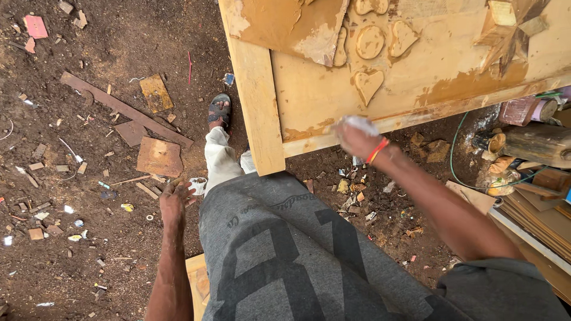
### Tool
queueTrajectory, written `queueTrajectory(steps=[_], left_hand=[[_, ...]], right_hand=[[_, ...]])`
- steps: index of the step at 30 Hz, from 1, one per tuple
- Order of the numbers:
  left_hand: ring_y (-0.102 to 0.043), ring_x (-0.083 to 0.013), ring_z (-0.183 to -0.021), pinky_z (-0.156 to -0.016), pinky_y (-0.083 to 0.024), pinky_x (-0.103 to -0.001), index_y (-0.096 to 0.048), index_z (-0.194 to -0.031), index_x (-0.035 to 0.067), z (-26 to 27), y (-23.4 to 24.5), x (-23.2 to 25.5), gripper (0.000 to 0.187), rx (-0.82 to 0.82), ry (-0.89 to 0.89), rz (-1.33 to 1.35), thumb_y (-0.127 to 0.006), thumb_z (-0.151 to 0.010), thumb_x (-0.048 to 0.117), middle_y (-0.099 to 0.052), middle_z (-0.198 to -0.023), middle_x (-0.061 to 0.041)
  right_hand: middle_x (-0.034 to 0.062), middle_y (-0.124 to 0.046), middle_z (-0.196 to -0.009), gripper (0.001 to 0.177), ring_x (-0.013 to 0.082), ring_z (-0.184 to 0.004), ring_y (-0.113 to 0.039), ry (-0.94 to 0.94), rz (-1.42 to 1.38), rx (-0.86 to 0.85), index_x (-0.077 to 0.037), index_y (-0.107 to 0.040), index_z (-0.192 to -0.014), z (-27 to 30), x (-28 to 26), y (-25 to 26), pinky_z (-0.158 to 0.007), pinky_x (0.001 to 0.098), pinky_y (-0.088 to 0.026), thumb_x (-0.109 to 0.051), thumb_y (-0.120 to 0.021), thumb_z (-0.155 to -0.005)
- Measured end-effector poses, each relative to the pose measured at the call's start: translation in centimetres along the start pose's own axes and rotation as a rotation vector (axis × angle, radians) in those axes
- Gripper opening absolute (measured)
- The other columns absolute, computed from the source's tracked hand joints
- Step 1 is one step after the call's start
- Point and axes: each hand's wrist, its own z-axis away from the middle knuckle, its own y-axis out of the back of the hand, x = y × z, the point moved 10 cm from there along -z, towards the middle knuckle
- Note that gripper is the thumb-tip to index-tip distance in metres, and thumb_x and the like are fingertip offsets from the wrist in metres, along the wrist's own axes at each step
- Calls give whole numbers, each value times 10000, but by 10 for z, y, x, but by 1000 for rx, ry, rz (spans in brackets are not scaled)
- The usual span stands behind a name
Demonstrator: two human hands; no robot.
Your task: The person applies a brown paste to a wooden board featuring carved heart and star patterns using a small scraper. They spread the paste over the carved areas and smooth it into the grooves, then scrape off excess material from the surface.
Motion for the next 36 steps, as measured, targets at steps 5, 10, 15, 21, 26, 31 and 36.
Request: queueTrajectory(steps=[5, 10, 15, 21, 26, 31, 36], left_hand=[[-715, -271, -1017, -803, -620, -375, -553, -1402, 3, 4, -7, 12, 369, -11, -19, -15, -486, -1067, 141, -703, -1221, -181], [-718, -258, -1013, -801, -631, -378, -568, -1390, 21, 9, -1, 10, 361, 15, -24, -13, -480, -1064, 148, -708, -1213, -164], [-715, -251, -970, -781, -626, -374, -588, -1371, 13, 19, 7, -2, 349, 46, -21, 1, -478, -1069, 149, -714, -1193, -167], [-720, -243, -953, -767, -627, -367, -578, -1375, 11, 23, 5, -15, 349, 60, -22, 40, -499, -1060, 140, -715, -1187, -172], [-723, -241, -962, -756, -633, -367, -584, -1375, 10, 20, -4, -25, 352, 61, 4, 41, -502, -1060, 144, -714, -1193, -168], [-720, -247, -959, -751, -616, -358, -582, -1373, 9, 23, -18, -23, 347, 41, -2, 55, -512, -1060, 140, -720, -1187, -173], [-723, -232, -970, -764, -624, -348, -581, -1367, 21, 27, -24, -17, 343, 37, -19, 73, -508, -1057, 149, -715, -1196, -162]], right_hand=[[209, -683, -1174, 443, 365, -1054, -672, 128, -141, 59, -132, -663, -1313, -47, 11, 42, -926, 502, -542, -103, -557, -884], [192, -657, -1204, 493, 382, -1073, -645, 160, -231, -61, -121, -623, -1309, -75, -7, 19, -898, 542, -507, -125, -576, -819], [232, -765, -1017, 314, 350, -961, -754, 123, -105, -290, -28, -740, -1157, -75, 5, 4, -904, 490, -585, -204, -619, -926], [173, -748, -1016, 394, 342, -882, -717, 157, -151, -2, -191, -798, -1172, -54, 33, 52, -832, 484, -573, -74, -600, -852], [148, -749, -1069, 371, 302, -1051, -701, 168, 119, 148, -169, -732, -1236, -10, 23, 10, -839, 462, -593, -173, -600, -888], [138, -708, -1221, 388, 296, -1081, -707, 204, -360, -45, -174, -738, -1252, -40, 59, 7, -953, 417, -556, -152, -597, -891], [259, -703, -955, 455, 394, -856, -695, 119, -151, -64, -32, -656, -1211, -74, 56, 38, -767, 519, -550, -68, -626, -759]])
